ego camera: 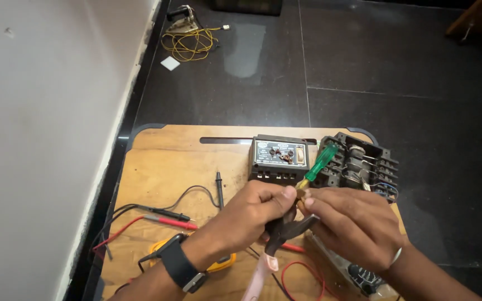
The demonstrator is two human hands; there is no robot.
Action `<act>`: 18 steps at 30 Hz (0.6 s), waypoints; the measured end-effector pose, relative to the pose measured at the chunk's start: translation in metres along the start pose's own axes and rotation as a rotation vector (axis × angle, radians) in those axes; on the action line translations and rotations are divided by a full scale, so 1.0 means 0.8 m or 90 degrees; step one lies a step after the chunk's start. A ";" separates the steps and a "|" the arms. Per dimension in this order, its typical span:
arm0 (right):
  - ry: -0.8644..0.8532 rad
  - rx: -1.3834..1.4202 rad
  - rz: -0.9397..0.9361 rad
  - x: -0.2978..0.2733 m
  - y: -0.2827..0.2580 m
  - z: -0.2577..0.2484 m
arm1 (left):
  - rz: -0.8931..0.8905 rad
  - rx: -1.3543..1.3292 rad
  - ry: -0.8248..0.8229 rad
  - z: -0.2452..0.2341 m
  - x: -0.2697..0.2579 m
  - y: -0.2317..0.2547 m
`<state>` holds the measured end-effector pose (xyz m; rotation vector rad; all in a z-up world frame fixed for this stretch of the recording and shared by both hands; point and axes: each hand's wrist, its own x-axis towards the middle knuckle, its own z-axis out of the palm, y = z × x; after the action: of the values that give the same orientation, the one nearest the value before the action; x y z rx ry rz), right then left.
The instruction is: Repairing or inspecting electrical components using a multimeter, pliers, and a screwdriver.
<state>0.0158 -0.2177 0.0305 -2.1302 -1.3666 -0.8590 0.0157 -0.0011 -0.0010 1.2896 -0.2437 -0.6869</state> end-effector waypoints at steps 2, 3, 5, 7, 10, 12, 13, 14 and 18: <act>-0.009 0.001 -0.004 0.000 0.000 -0.001 | 0.002 0.001 -0.006 -0.001 0.000 0.000; -0.018 0.003 -0.008 0.000 -0.001 0.000 | 0.004 0.002 -0.010 -0.001 0.000 -0.001; -0.017 0.028 0.009 0.005 -0.002 -0.002 | 0.041 0.007 -0.016 -0.003 0.001 -0.012; -0.014 0.053 0.020 0.002 -0.002 0.003 | 0.081 0.015 -0.019 -0.005 0.002 -0.017; 0.045 0.012 0.105 -0.013 -0.008 0.017 | 0.135 0.031 -0.025 -0.006 0.000 -0.017; 0.051 0.024 0.171 -0.017 -0.010 0.018 | 0.095 0.025 -0.021 -0.004 -0.001 -0.012; 0.050 0.026 0.173 -0.018 -0.008 0.018 | 0.093 0.023 -0.020 -0.004 -0.001 -0.011; 0.058 0.047 0.188 -0.019 -0.008 0.019 | 0.078 0.014 -0.020 -0.003 -0.002 -0.010; 0.077 0.046 0.182 -0.019 -0.005 0.023 | 0.050 -0.010 -0.022 -0.002 -0.001 -0.007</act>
<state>0.0123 -0.2134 0.0070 -2.1143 -0.9867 -0.7956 0.0140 0.0001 -0.0066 1.2469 -0.3155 -0.6434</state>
